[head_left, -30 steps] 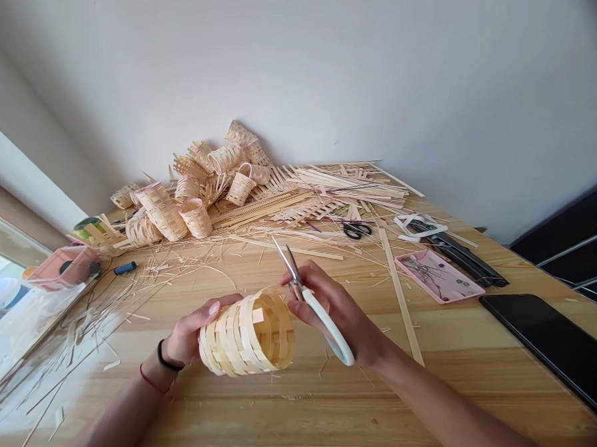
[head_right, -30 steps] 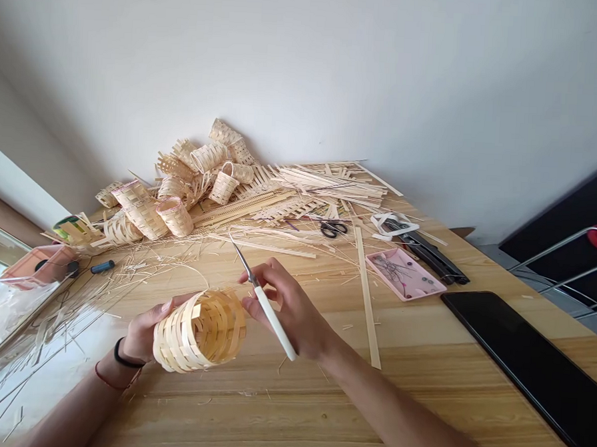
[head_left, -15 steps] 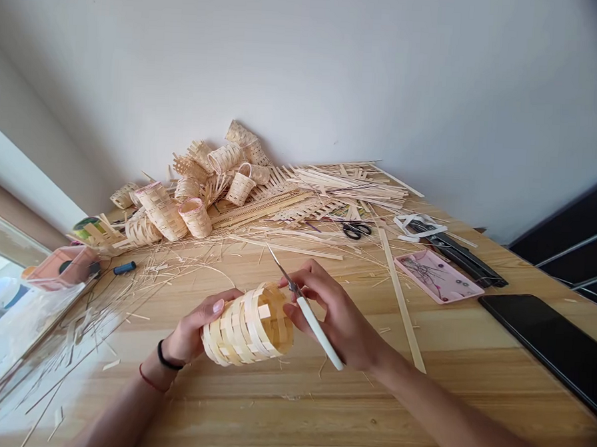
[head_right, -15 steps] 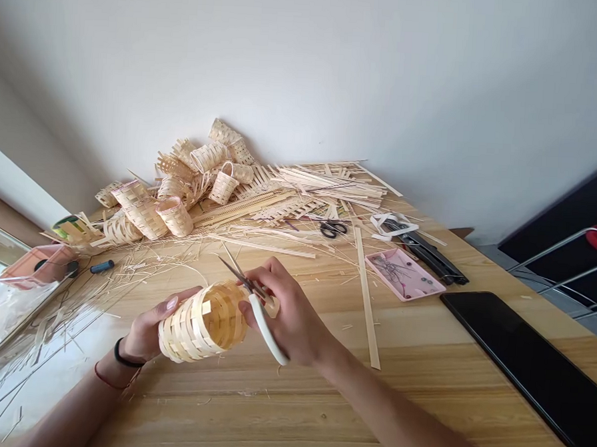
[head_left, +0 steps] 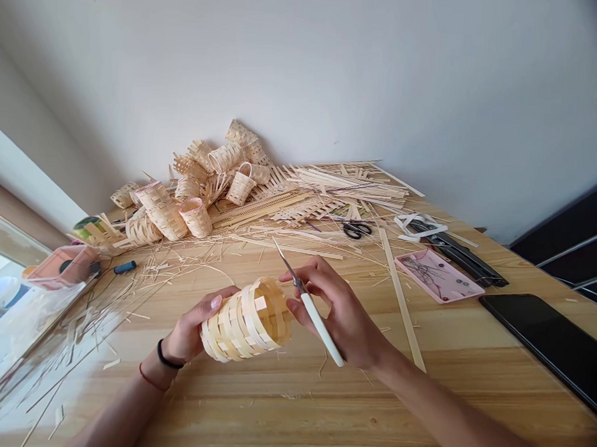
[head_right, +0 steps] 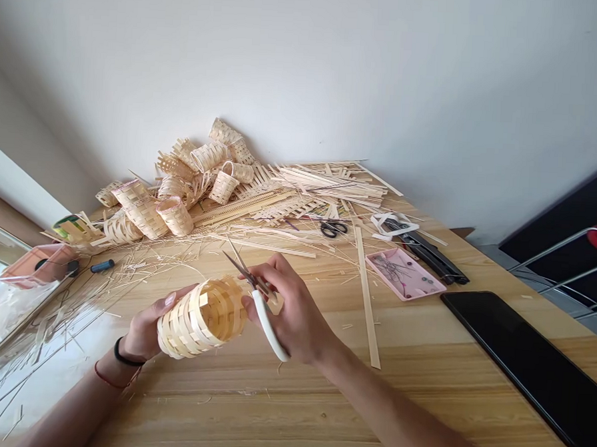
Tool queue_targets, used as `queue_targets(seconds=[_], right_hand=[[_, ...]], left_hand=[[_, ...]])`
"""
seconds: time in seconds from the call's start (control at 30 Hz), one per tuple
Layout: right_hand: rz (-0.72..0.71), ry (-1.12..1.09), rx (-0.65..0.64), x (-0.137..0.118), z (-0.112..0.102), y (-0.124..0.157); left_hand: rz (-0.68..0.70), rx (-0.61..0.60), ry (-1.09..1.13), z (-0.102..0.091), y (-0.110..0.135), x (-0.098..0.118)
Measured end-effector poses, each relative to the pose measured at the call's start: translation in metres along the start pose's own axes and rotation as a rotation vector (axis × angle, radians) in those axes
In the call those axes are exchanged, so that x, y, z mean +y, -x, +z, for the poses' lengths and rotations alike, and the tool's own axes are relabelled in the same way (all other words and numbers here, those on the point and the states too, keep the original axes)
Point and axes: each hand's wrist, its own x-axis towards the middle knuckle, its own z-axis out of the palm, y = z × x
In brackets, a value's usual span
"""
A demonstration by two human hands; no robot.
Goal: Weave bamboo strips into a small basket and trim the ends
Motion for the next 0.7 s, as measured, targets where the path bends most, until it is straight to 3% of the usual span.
queue_targets(seconds=[0.4, 0.7], right_hand=[[0.002, 0.004, -0.103, -0.0008, -0.0003, -0.0004], [-0.028, -0.001, -0.095, 0.0, 0.0009, -0.0001]], left_hand=[[-0.007, 0.016, -0.01, 0.0019, -0.0006, 0.0017], [-0.002, 0.037, 0.006, 0.0031, 0.0001, 0.001]])
